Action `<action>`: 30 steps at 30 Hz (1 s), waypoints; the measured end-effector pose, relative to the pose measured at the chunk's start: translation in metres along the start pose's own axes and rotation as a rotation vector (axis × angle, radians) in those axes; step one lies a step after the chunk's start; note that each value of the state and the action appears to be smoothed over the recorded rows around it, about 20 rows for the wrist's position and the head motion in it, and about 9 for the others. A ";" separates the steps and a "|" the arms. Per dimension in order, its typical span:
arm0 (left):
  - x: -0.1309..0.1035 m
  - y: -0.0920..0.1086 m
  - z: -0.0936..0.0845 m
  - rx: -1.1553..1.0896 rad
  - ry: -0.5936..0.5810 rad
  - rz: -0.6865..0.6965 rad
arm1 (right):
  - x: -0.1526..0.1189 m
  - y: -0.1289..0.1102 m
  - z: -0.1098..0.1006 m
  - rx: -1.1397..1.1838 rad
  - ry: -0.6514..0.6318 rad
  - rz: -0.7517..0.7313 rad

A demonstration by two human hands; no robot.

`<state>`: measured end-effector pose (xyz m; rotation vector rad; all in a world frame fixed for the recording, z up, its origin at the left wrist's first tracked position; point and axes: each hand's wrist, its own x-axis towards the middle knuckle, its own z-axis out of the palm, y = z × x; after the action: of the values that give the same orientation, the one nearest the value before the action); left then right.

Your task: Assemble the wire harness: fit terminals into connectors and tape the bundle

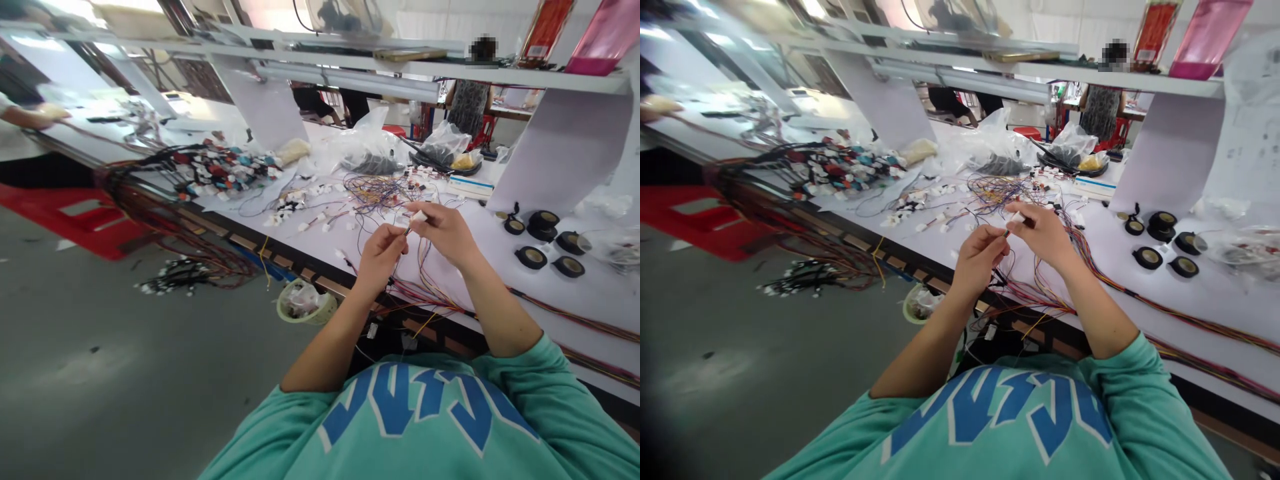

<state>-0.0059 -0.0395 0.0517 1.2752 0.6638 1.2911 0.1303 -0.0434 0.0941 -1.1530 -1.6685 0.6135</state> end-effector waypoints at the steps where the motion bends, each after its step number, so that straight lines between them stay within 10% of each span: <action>1: -0.001 -0.001 0.000 0.039 0.002 0.011 | -0.001 0.000 -0.001 -0.018 0.009 0.004; 10: 0.002 -0.009 0.003 0.002 -0.111 -0.107 | -0.006 0.009 -0.013 0.143 -0.134 0.082; 17: 0.007 -0.017 0.017 -0.221 -0.018 -0.234 | -0.035 0.054 -0.124 -0.716 0.230 0.380; 21: 0.008 -0.022 0.027 -0.290 -0.037 -0.312 | -0.078 0.090 -0.170 -1.025 0.116 0.735; 30: 0.007 -0.029 0.052 -0.355 0.000 -0.326 | -0.099 0.104 -0.146 -0.877 0.083 0.596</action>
<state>0.0526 -0.0433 0.0394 0.8389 0.5833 1.0802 0.3125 -0.1062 0.0243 -2.3156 -1.5357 0.1429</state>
